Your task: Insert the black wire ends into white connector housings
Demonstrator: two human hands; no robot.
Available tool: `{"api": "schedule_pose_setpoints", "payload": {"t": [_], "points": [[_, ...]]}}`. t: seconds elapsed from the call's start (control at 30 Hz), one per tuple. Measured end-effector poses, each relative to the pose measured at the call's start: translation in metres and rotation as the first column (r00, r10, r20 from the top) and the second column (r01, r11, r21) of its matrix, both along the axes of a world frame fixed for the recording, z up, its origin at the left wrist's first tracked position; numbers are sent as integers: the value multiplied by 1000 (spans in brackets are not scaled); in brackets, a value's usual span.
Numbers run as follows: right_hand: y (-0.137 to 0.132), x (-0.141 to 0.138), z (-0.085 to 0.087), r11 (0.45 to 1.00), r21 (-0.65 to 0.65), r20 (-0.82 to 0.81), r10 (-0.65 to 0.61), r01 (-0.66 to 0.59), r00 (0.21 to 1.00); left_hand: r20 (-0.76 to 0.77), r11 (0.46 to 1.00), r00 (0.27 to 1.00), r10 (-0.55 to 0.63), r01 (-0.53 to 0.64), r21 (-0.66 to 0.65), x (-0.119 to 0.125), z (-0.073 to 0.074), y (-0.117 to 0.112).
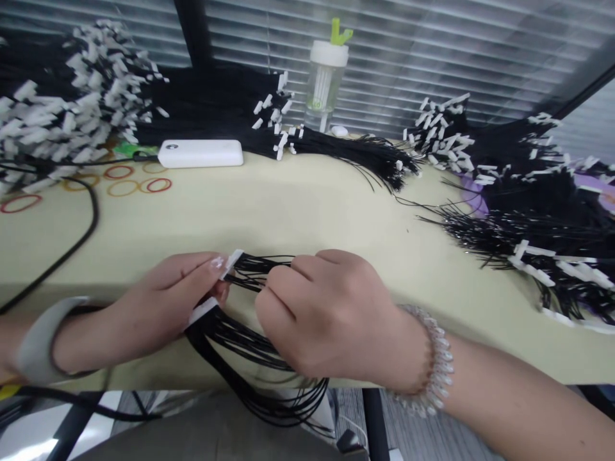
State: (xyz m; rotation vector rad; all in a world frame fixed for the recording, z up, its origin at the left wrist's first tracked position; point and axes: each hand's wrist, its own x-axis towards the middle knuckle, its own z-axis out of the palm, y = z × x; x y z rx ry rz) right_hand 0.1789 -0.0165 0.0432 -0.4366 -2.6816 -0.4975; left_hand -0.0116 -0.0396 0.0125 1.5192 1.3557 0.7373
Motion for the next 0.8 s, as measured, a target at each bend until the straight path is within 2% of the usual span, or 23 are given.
{"api": "schedule_pose_setpoints", "payload": {"t": [0.23, 0.47, 0.8], "points": [[2, 1, 3, 1000, -18, 24, -4, 5, 1000, 0, 1000, 1000, -18, 18, 5, 1, 0, 0], [0, 0, 0, 1000, -6, 28, -14, 14, 1000, -15, 999, 999, -33, 33, 1, 0, 3, -1], [1, -3, -6, 999, -54, 80, 8, -4, 997, -66, 993, 993, -101, 104, 47, 1, 4, -1]]}}
